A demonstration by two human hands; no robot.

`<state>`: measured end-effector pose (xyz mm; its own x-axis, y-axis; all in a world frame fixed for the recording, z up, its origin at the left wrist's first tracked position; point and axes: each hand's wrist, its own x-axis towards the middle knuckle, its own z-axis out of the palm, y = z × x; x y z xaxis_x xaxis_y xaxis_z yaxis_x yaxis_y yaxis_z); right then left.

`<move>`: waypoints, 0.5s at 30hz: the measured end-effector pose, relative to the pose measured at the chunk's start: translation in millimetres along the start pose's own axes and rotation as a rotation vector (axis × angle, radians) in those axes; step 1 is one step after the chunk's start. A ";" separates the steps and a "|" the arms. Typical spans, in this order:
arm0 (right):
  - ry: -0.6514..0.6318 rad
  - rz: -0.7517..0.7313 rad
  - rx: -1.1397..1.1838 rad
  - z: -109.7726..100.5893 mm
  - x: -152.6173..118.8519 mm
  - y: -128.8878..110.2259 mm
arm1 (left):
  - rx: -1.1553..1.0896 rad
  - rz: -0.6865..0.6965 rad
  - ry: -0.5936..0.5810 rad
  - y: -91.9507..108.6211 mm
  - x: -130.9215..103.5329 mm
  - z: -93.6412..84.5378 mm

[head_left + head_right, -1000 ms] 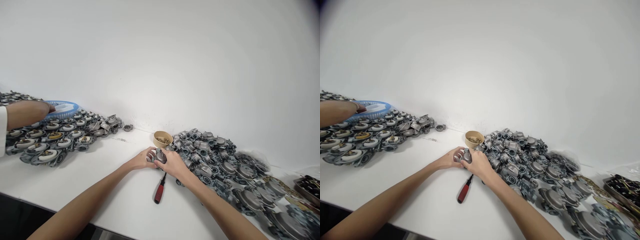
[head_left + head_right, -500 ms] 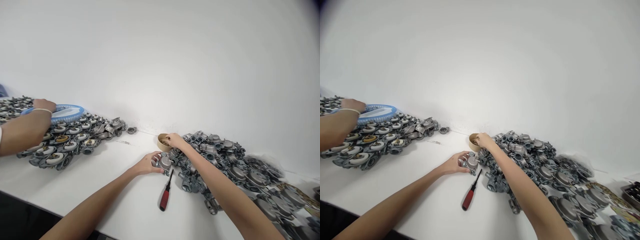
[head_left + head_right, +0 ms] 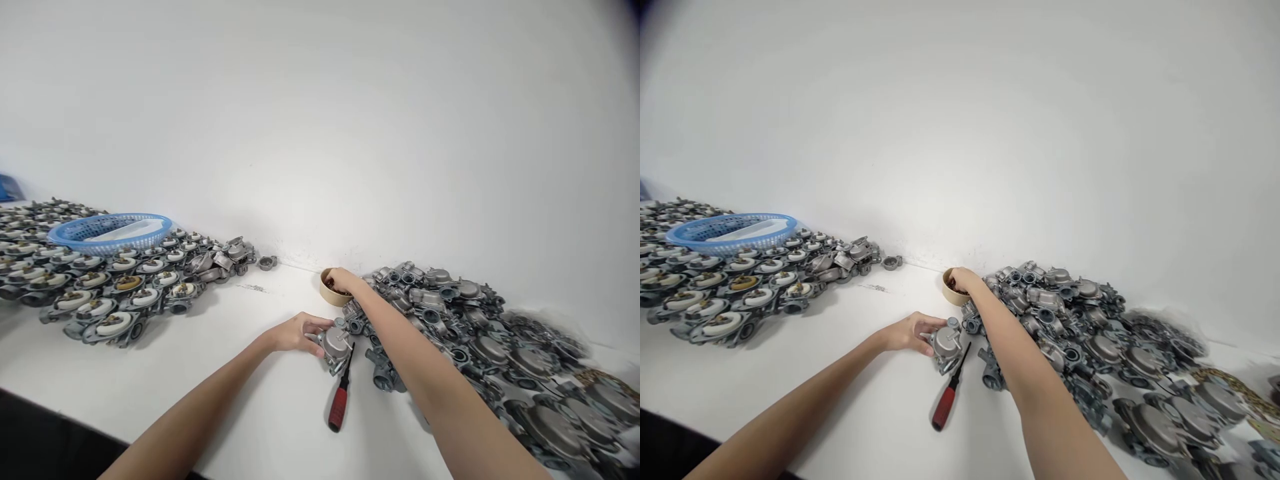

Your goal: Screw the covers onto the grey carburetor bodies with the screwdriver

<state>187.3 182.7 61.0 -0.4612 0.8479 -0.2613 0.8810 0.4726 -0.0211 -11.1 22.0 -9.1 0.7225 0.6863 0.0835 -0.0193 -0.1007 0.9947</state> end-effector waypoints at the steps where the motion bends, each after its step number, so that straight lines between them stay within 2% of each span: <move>1: -0.001 0.011 -0.004 1.2 1.1 1.2 | -0.034 0.013 -0.016 -0.6 0.7 1.7; 10: 0.029 0.082 -0.032 6.1 3.8 5.8 | -0.101 0.038 -0.045 9.9 -2.6 6.5; 12: 0.043 0.091 -0.032 6.2 2.8 6.2 | -0.083 0.009 -0.012 11.5 -3.3 6.0; 15: 0.062 0.101 -0.020 5.3 -1.6 7.7 | -0.043 -0.029 0.097 10.2 -1.6 5.4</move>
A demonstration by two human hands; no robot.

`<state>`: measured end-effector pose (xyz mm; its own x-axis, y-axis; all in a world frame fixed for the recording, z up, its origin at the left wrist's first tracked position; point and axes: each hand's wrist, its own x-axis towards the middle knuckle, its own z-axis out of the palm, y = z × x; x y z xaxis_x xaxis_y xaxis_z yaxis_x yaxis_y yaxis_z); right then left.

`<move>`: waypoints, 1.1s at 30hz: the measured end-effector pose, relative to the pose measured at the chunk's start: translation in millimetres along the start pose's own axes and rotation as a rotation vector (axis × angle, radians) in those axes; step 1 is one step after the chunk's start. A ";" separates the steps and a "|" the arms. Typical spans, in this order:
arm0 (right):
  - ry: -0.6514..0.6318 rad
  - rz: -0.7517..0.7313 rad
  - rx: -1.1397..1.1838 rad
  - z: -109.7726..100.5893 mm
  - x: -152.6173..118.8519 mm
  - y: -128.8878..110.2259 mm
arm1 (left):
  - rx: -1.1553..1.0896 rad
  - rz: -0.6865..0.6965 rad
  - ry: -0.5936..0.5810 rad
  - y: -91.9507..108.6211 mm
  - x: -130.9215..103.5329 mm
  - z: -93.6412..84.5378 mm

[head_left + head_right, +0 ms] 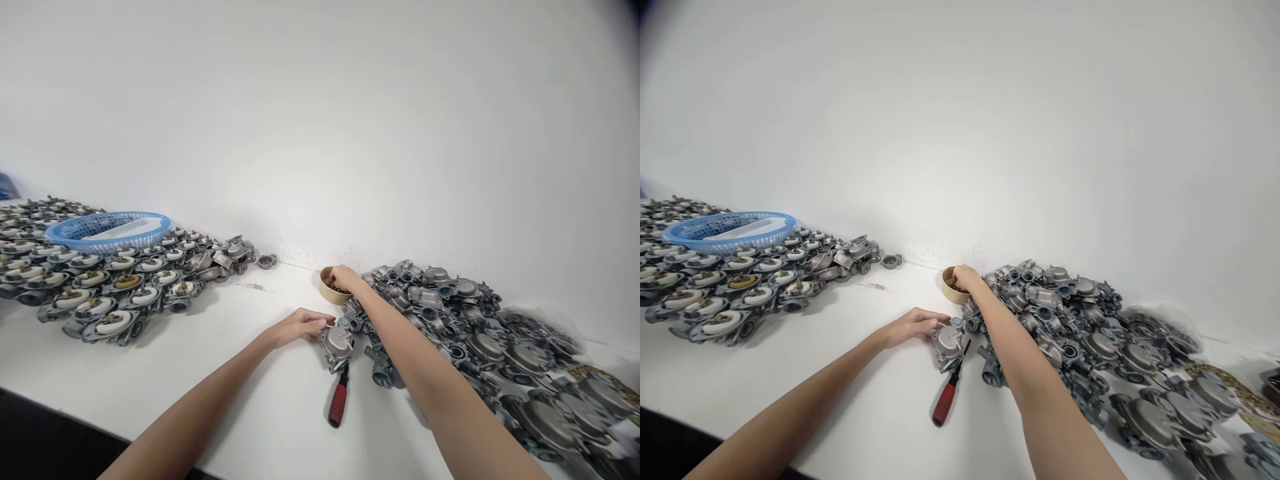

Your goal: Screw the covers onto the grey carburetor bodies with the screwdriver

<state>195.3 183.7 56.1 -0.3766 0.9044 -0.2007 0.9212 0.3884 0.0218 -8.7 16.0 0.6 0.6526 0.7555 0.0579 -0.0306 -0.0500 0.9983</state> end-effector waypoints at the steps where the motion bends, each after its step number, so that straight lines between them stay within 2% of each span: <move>1: 0.006 0.002 0.007 -1.0 -2.1 0.9 | 0.016 -0.005 0.049 -1.5 1.5 -0.3; 5: 0.038 -0.006 0.046 -7.3 -12.4 4.4 | 0.078 0.006 0.234 -9.2 8.8 -3.1; 9: 0.073 -0.015 0.093 -12.9 -25.3 6.2 | 0.128 0.047 0.347 -13.0 11.6 -7.1; 18: 0.113 0.020 0.203 -15.8 -53.5 5.2 | 0.158 0.063 0.391 -14.9 11.3 -3.1; 22: 0.148 0.010 0.282 -21.6 -64.2 -2.3 | 0.158 0.083 0.436 -13.4 11.5 -0.5; 27: 0.207 -0.107 0.408 -32.8 -90.3 -24.9 | 0.110 0.186 0.526 0.8 5.5 2.5; 33: 0.175 -0.264 0.481 -33.9 -130.7 -48.3 | 0.036 0.294 0.562 19.5 -0.6 12.9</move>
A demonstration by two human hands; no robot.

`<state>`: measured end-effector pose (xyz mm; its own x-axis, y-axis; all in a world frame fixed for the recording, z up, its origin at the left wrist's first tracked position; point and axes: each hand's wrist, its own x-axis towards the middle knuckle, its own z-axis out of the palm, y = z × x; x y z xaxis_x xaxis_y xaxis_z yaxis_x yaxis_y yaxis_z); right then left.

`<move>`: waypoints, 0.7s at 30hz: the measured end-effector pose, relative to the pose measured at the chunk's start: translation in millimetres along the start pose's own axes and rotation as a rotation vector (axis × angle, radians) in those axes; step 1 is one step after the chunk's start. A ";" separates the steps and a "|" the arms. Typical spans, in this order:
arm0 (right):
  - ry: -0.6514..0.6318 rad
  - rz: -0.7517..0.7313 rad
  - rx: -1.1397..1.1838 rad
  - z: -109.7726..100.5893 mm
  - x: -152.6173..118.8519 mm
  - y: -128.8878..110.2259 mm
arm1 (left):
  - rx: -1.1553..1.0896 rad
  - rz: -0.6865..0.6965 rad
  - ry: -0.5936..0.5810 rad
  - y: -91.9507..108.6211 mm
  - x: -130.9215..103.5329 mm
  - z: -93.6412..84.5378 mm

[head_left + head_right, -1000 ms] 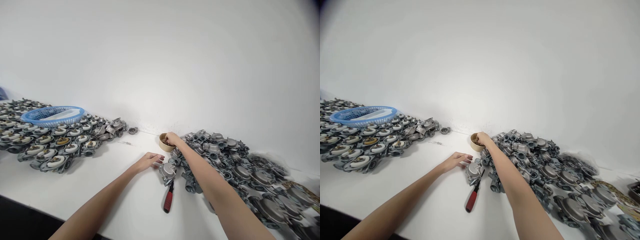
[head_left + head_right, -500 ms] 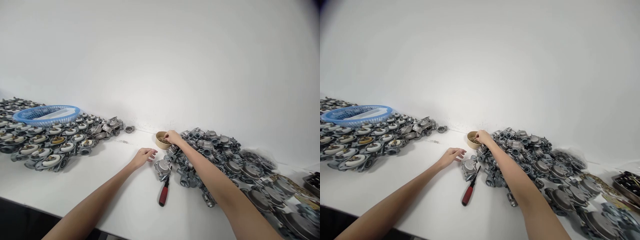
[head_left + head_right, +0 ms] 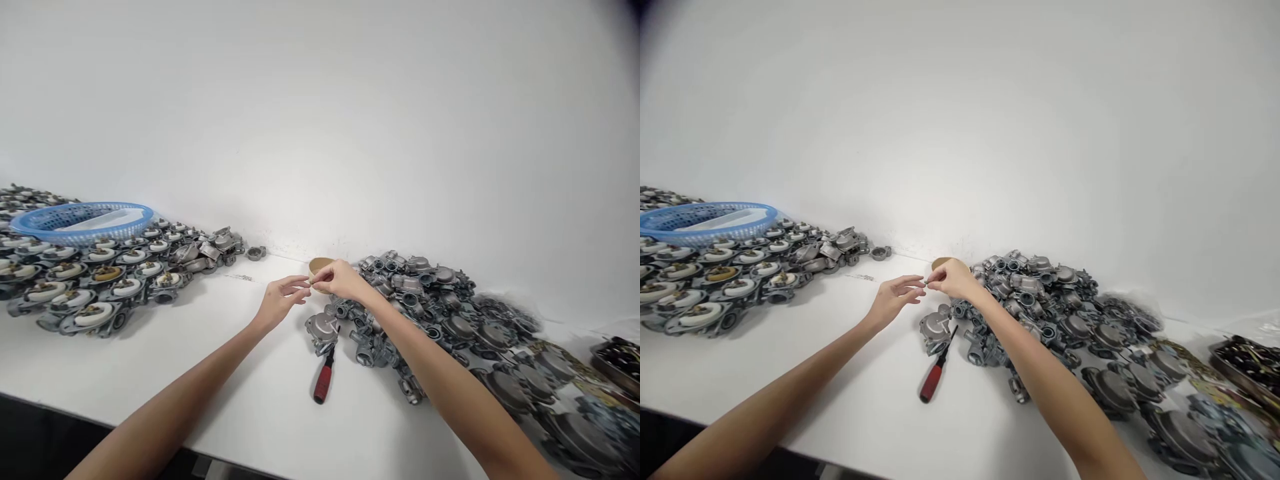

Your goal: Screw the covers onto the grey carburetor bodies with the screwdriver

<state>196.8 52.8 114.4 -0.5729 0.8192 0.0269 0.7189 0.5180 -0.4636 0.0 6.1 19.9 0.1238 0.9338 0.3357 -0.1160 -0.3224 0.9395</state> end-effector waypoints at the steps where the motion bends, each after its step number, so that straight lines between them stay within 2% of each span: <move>1: -0.003 -0.013 0.006 1.1 -4.1 -3.2 | -0.005 0.005 0.000 1.8 -1.1 1.7; 8: 0.049 -0.085 0.042 5.2 -20.2 -17.1 | -0.003 0.004 0.014 7.5 -6.6 7.7; 14: 0.213 -0.079 0.098 6.3 -47.3 -21.4 | -0.026 -0.045 -0.026 11.5 -5.8 3.7; 17: 0.276 -0.056 0.122 2.4 -67.5 -17.0 | -0.040 -0.093 -0.077 14.0 -3.5 -1.5; 21: 0.296 -0.038 0.132 -2.3 -93.1 -7.4 | -0.031 -0.158 -0.189 15.0 -0.1 -8.7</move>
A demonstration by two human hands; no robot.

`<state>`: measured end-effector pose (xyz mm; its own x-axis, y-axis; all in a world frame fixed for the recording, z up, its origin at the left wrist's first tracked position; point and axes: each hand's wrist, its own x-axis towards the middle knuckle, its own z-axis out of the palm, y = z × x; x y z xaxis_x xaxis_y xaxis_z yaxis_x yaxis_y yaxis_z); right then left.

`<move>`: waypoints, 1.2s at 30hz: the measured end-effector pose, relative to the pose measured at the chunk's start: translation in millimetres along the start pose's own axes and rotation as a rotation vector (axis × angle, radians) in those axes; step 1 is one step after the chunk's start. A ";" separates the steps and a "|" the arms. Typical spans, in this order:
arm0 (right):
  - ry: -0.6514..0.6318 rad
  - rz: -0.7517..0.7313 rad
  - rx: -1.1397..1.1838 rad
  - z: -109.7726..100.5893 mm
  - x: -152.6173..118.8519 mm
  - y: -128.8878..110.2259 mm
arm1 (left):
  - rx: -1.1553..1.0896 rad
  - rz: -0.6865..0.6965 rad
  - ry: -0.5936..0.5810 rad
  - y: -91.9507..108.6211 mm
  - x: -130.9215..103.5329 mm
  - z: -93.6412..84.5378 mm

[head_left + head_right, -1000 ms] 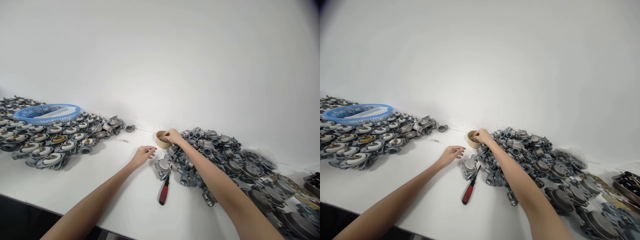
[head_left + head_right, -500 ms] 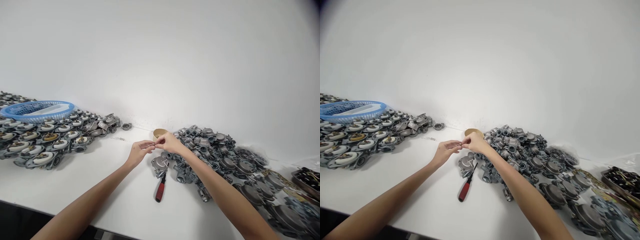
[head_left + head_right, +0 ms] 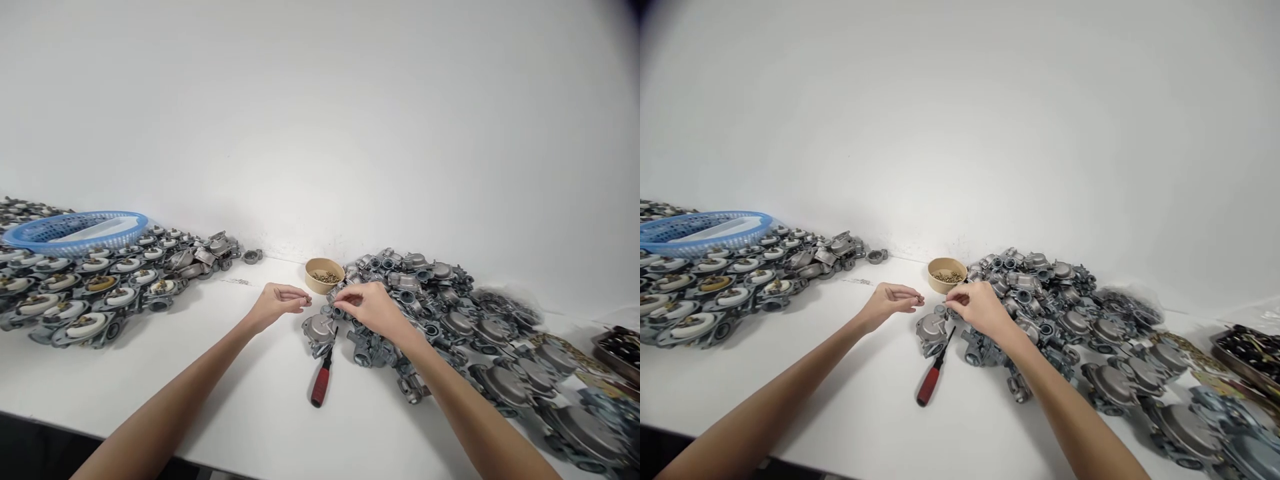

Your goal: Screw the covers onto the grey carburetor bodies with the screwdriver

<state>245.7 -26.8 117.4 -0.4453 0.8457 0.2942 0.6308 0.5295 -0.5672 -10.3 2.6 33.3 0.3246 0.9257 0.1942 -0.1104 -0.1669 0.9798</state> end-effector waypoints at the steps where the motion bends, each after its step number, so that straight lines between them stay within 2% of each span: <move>1: -0.003 -0.002 -0.002 -2.2 -4.9 1.9 | 0.007 -0.010 -0.016 -0.3 0.6 -1.5; 6: -0.059 -0.023 0.003 -8.3 -19.4 7.9 | 0.063 -0.019 -0.058 -2.1 2.0 -7.3; 9: -0.092 -0.020 0.015 -8.7 -20.7 8.7 | 0.183 0.032 -0.130 0.2 -0.1 -9.2; 12: -0.125 -0.016 0.026 -5.0 -19.3 10.7 | 0.337 0.100 -0.195 3.4 -2.6 -9.7; 17: -0.209 -0.004 0.025 4.4 -17.5 17.9 | 0.473 0.123 -0.251 2.6 -2.8 -10.2; 25: -0.251 -0.002 0.022 10.8 -17.0 22.9 | 0.475 0.130 -0.286 0.1 -2.6 -10.2; 36: -0.280 -0.044 -0.024 15.2 -18.3 17.1 | 0.536 0.172 -0.297 1.5 -3.8 -11.2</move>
<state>255.0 -34.2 90.7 -0.6286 0.7722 0.0923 0.6206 0.5696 -0.5389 -22.3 2.7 33.5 0.5989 0.7501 0.2805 0.2765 -0.5224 0.8066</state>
